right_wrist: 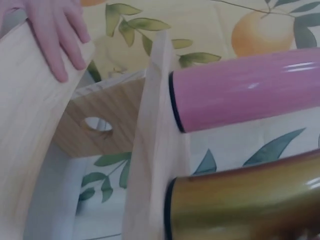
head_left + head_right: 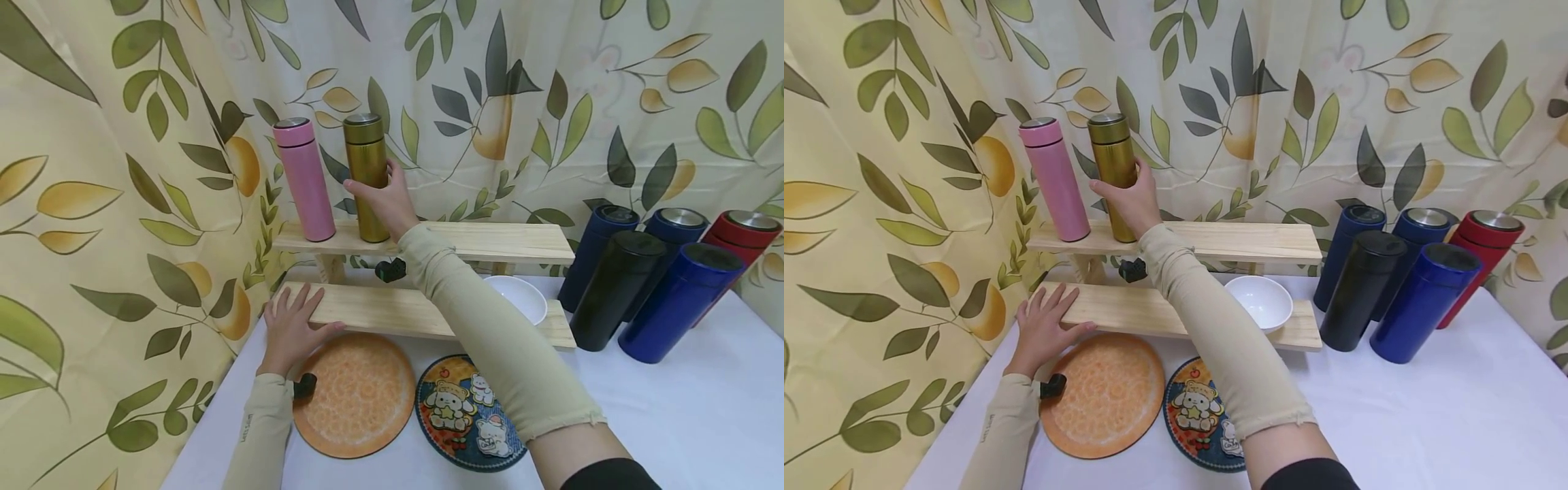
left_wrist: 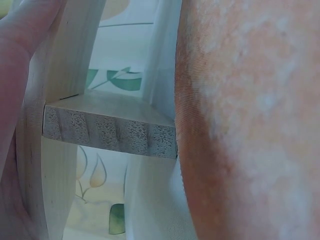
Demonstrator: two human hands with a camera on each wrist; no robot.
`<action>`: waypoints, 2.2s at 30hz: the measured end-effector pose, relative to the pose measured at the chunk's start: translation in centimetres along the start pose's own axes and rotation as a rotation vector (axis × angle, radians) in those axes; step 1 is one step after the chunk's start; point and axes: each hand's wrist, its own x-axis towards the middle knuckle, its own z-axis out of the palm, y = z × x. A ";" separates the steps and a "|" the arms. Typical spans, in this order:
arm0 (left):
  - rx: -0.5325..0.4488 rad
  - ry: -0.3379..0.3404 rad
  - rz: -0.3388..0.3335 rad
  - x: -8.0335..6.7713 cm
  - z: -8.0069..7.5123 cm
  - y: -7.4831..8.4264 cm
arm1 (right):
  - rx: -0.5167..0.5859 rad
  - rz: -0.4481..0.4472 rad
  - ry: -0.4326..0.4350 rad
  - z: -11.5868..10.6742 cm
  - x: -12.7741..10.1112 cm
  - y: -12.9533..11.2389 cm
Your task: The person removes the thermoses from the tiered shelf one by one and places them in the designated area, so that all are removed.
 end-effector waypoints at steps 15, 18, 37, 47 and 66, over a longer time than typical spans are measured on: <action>-0.012 -0.009 -0.004 0.0 0.0 0.4 | -0.048 -0.060 0.061 -0.4 0.7 0.7; -0.009 -0.013 -0.008 -0.1 -0.1 0.4 | -0.077 -0.086 0.015 -0.3 0.5 0.9; -0.014 -0.002 0.002 -0.2 -0.1 0.1 | -0.042 -0.250 -0.025 -2.3 -2.3 -1.8; -0.012 0.005 0.014 -0.4 -0.3 0.2 | 0.051 -0.260 -0.019 -4.8 -3.7 -3.5; -0.015 0.008 0.012 -0.5 -0.5 0.4 | 0.046 -0.277 -0.031 -7.9 -8.4 -3.9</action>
